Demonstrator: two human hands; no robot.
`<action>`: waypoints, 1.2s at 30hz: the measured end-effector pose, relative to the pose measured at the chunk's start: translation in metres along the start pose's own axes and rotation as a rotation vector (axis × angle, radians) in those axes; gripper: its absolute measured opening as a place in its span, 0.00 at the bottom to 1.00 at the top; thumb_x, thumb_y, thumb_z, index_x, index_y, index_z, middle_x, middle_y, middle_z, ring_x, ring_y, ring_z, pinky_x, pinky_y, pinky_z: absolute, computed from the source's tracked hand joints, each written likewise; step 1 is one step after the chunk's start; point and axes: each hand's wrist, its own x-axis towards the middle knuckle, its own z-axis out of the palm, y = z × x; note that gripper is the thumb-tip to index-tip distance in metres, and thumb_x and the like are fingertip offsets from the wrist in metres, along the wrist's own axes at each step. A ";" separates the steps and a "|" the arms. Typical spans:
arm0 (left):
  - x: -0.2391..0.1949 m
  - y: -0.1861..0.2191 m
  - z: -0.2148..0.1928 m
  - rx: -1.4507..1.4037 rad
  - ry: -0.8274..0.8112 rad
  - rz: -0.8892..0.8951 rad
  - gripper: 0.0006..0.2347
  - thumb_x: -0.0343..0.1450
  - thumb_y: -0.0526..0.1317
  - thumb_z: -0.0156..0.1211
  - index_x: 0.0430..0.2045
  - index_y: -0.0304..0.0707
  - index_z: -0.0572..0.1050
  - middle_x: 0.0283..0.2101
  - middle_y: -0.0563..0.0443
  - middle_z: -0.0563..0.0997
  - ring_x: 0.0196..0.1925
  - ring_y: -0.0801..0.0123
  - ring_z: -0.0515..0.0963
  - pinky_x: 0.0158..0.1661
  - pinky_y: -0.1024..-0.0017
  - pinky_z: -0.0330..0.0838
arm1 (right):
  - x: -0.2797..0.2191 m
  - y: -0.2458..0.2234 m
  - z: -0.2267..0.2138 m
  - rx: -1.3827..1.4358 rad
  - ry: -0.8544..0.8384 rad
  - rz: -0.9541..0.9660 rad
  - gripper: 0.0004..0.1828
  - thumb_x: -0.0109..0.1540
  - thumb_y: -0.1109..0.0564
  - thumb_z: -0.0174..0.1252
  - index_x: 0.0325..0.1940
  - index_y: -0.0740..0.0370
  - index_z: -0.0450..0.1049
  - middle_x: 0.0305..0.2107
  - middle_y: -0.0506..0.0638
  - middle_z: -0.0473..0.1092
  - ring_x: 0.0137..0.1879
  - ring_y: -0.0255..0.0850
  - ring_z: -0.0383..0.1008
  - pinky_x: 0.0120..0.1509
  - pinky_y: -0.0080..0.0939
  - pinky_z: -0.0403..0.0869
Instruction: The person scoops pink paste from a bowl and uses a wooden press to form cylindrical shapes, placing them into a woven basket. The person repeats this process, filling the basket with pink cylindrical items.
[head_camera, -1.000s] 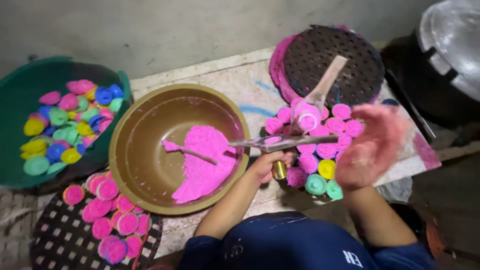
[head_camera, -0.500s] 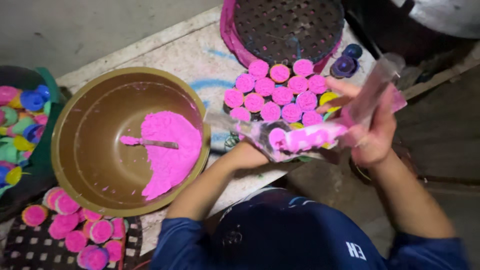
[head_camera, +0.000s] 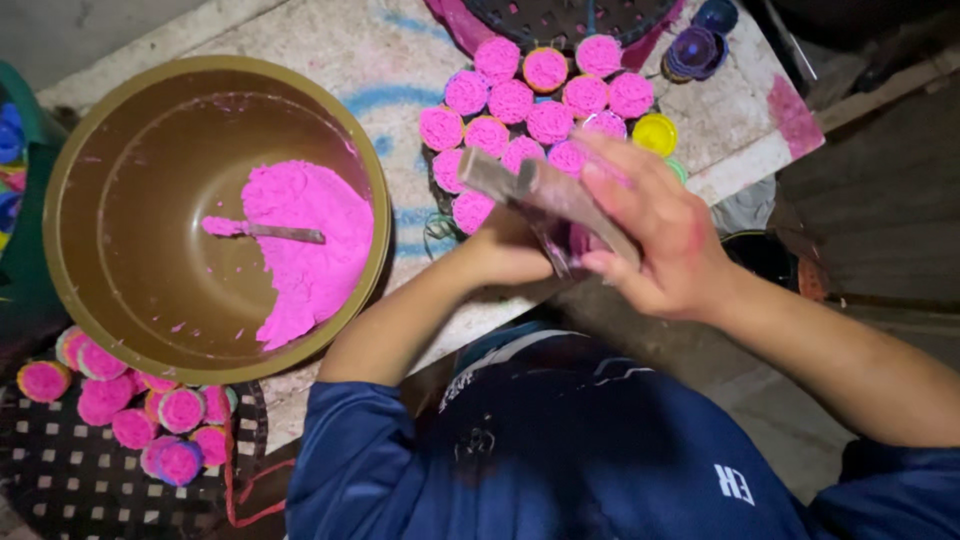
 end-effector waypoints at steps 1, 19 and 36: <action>0.005 -0.001 -0.003 0.091 -0.072 -0.022 0.19 0.67 0.43 0.67 0.51 0.40 0.74 0.52 0.46 0.81 0.55 0.61 0.81 0.53 0.62 0.76 | -0.006 0.006 -0.005 0.171 0.017 0.039 0.42 0.69 0.44 0.61 0.78 0.62 0.47 0.74 0.60 0.54 0.79 0.51 0.56 0.83 0.48 0.58; 0.038 -0.099 0.094 0.845 0.194 0.130 0.44 0.68 0.61 0.59 0.72 0.29 0.48 0.76 0.36 0.53 0.79 0.47 0.52 0.73 0.50 0.50 | -0.179 0.032 -0.016 0.885 0.493 0.592 0.41 0.62 0.40 0.66 0.71 0.64 0.61 0.46 0.57 0.67 0.51 0.45 0.67 0.59 0.46 0.69; 0.061 -0.055 0.047 0.153 0.324 0.162 0.46 0.71 0.63 0.59 0.75 0.28 0.46 0.79 0.34 0.48 0.82 0.48 0.48 0.76 0.52 0.44 | -0.206 0.067 -0.006 0.908 0.164 0.726 0.50 0.62 0.22 0.53 0.68 0.68 0.65 0.49 0.59 0.71 0.52 0.46 0.72 0.56 0.45 0.72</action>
